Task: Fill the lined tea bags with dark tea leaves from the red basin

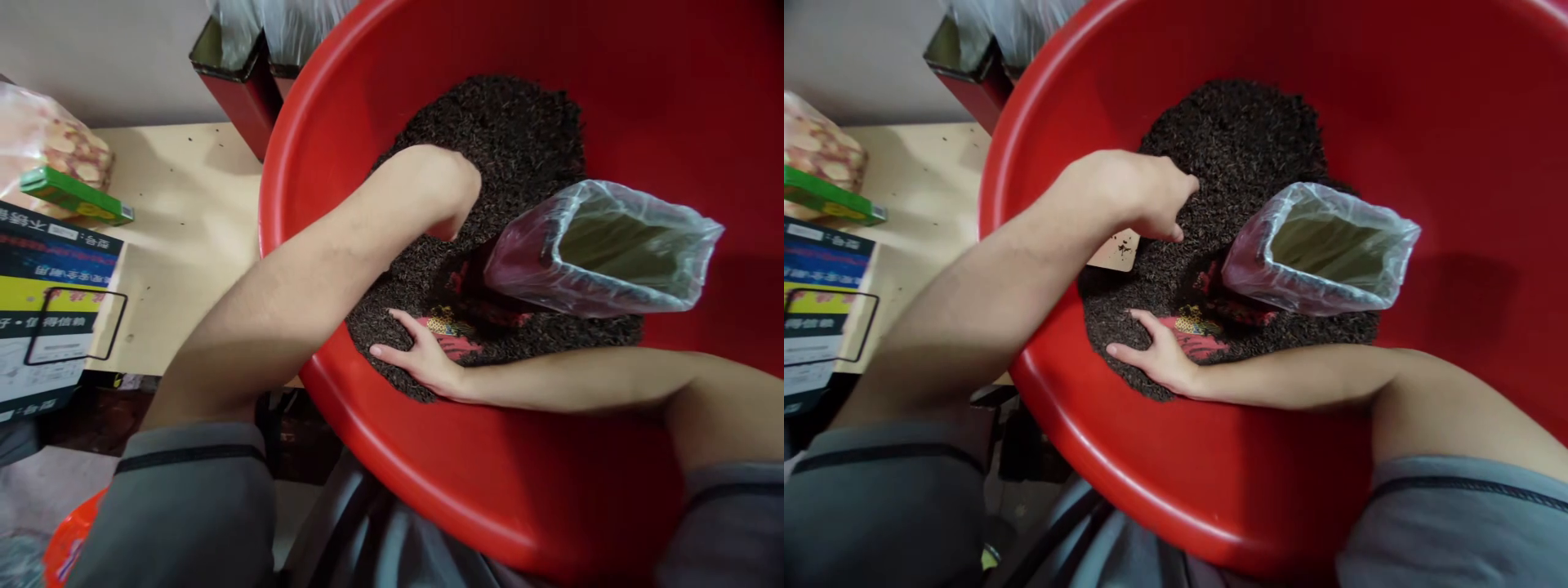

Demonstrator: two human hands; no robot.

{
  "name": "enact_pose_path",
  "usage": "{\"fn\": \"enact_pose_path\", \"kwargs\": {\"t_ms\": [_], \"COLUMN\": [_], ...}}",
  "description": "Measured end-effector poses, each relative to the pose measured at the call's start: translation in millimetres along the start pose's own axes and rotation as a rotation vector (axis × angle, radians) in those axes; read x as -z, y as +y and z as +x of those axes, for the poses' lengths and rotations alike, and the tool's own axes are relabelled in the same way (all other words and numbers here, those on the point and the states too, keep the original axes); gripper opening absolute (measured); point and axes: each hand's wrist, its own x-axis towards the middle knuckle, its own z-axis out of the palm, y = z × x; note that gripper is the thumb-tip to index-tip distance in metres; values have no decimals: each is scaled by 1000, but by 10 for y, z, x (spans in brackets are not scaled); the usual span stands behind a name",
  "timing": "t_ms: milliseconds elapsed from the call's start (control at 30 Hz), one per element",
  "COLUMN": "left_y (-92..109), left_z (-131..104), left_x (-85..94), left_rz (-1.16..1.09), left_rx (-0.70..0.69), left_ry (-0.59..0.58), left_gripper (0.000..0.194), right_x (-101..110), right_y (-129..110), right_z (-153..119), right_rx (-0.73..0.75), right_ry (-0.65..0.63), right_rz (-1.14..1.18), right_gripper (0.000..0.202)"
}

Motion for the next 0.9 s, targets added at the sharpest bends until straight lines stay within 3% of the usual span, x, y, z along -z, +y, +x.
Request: {"fn": "enact_pose_path", "kwargs": {"t_ms": [200,367,433,567,700,800,900], "left_y": [-179,-350,-422,-542,-582,-570,-555], "left_z": [333,335,320,313,318,339,361], "left_x": [-210,-230,-217,-195,-189,-206,-237], "left_rz": [-108,-82,-62,-47,-80,-113,-105], "left_rx": [53,71,87,116,125,122,136], "left_ry": [-39,-12,-3,-3,-27,-48,-50], "left_gripper": [72,75,75,77,78,77,77], "right_x": [30,87,188,547,1078,1522,1896], "right_y": [-23,-199,-385,-941,-1457,-1635,-1626], "right_z": [173,265,265,149,-27,-87,-75], "right_rx": [251,-1,-12,220,407,619,887], "right_ry": [-22,-125,-148,-84,114,306,414], "right_rz": [-55,-9,55,112,-27,-244,-540], "right_gripper": [50,57,56,36,37,34,23]}}
